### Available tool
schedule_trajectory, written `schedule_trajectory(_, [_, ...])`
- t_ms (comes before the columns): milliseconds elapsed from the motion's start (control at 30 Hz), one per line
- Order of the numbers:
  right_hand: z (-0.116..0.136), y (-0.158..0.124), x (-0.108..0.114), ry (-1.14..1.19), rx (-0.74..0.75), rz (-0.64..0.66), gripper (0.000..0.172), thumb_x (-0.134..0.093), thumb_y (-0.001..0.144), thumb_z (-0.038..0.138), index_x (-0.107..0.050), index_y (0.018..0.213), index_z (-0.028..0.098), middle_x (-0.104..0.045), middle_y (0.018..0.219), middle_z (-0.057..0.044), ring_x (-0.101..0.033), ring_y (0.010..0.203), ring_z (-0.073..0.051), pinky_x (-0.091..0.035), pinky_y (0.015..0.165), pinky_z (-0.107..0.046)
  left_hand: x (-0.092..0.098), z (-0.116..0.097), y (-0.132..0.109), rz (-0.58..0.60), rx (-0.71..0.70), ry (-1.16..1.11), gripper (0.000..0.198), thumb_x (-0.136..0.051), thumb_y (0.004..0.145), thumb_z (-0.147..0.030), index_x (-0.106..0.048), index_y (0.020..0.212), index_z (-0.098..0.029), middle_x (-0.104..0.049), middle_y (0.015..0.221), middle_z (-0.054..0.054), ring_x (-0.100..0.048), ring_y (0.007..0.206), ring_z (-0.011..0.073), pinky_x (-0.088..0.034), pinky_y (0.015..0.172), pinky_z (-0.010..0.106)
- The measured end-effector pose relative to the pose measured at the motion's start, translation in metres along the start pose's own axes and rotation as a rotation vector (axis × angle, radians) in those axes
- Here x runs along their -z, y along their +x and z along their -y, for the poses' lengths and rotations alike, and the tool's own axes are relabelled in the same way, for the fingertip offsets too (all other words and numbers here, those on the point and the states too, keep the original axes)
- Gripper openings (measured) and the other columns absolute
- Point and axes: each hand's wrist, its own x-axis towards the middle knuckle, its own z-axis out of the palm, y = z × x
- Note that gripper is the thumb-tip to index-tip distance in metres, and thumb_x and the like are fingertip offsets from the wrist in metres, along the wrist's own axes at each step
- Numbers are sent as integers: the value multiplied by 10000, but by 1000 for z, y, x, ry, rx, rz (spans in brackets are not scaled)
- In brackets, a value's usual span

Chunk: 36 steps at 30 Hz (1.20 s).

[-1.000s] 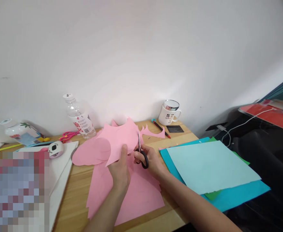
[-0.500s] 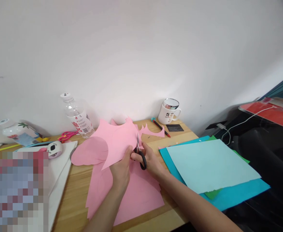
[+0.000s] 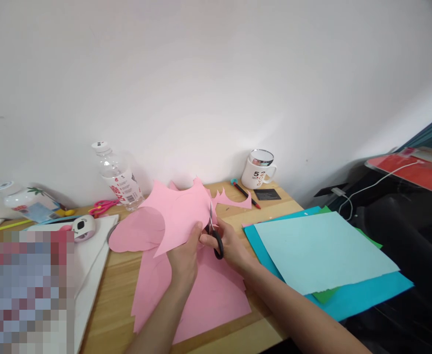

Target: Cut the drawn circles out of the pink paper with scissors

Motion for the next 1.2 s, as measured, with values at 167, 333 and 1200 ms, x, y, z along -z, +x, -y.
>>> schedule_trajectory(167, [0, 1, 0, -29, 19, 12, 330, -719, 605, 393, -508, 744, 180, -491, 659, 28, -416, 596, -115, -341, 545, -235, 0, 0, 0, 6, -19, 14, 319, -734, 541, -219, -666, 826, -95, -706, 885, 103, -662, 787, 216, -535, 734, 329])
schedule_trajectory(333, [1, 0, -1, -47, 29, -2, 305, -708, 614, 395, -532, 718, 168, -507, 625, 26, -429, 591, -120, -335, 543, -238, 0, 0, 1, 3, -47, 55, 367, -730, 554, -225, -665, 889, -90, -703, 872, 98, -654, 840, 218, -526, 765, 325])
schedule_trajectory(1200, [2, 0, -4, 10, -64, -42, 334, -765, 550, 364, -542, 684, 154, -510, 511, 45, -444, 482, -91, -373, 485, -235, 2, 6, 6, 84, -56, -72, 208, -720, 567, -226, -642, 730, -122, -680, 714, 44, -629, 671, 165, -506, 675, 291])
